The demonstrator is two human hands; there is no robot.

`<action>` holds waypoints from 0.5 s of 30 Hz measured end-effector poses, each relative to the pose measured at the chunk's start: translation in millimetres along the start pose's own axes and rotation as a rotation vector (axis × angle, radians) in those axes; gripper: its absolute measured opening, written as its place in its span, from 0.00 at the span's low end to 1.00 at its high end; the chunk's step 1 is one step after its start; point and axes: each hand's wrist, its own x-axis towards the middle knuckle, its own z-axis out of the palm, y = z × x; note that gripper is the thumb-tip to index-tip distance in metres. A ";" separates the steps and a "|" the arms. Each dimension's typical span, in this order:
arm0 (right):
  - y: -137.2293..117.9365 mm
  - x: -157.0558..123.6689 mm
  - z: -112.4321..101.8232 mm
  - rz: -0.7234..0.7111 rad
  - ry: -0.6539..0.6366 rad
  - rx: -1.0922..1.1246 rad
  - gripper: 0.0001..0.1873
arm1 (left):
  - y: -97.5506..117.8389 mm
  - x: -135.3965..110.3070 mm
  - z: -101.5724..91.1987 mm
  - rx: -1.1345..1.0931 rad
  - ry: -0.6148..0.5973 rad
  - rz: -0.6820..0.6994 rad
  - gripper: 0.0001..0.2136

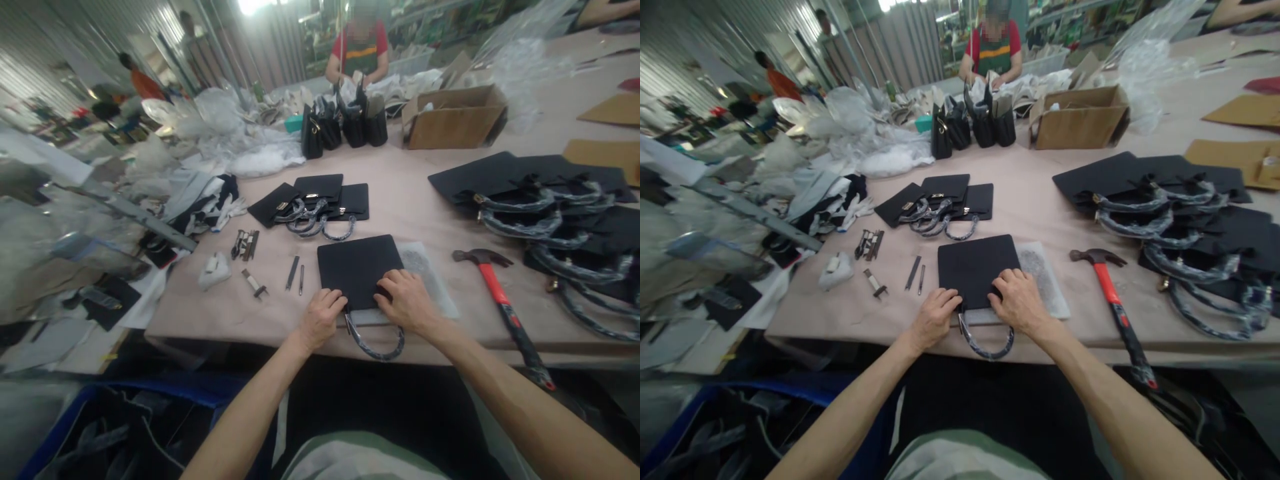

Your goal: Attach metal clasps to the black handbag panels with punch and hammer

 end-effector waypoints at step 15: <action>10.6 0.2 20.4 -0.039 0.106 0.077 0.11 | -94.9 16.8 -53.7 0.081 -0.223 -1.119 0.13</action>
